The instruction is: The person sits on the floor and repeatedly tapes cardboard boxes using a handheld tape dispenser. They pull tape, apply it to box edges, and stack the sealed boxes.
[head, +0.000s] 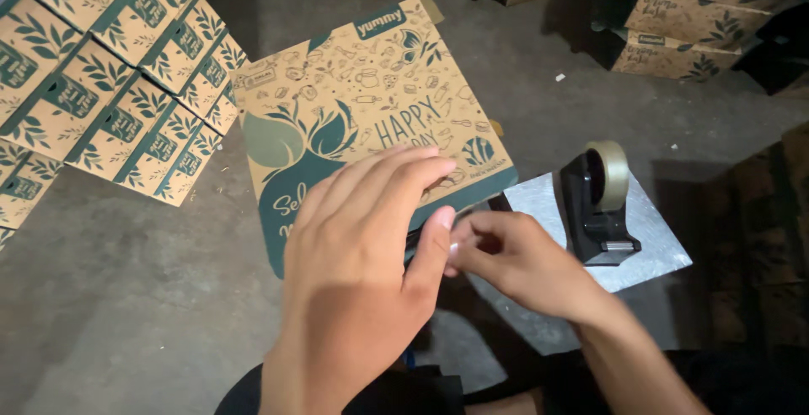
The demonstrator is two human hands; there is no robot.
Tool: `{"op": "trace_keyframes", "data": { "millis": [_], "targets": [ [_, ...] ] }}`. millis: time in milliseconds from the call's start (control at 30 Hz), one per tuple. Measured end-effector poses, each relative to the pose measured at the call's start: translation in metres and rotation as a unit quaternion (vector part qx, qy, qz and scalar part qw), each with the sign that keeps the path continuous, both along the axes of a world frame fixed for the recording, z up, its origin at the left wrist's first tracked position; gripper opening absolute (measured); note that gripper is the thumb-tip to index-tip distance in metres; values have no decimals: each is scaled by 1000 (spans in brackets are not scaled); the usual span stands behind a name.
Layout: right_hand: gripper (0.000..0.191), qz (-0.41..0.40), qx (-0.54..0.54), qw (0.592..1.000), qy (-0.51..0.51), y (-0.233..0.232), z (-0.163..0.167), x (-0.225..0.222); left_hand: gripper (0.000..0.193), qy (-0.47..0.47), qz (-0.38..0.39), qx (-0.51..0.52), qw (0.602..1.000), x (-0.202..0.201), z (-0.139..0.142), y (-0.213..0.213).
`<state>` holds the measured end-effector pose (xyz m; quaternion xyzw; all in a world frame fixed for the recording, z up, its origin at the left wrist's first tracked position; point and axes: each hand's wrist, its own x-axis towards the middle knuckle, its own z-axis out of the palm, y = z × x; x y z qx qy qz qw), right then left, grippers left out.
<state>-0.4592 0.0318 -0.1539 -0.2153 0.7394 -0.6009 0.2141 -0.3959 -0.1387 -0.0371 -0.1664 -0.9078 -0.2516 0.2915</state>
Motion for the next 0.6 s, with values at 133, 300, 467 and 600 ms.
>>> {"op": "trace_keyframes", "data": {
  "millis": [133, 300, 467, 600],
  "targets": [
    [21, 0, 72, 997, -4, 29, 23, 10, 21, -55, -37, 106, 992, 9, 10, -2],
    [26, -5, -76, 997, -31, 36, 31, 21, 36, -58, -138, 82, 985, 21, 19, -1],
    [29, 4, -120, 992, -48, 35, 25, 22, 29, -59, -180, 29, 981, 16, 2, 1],
    [30, -22, -72, 995, -63, 38, 23, 20, 21, -41, -172, 18, 984, 15, -7, -4]
  ]
}}
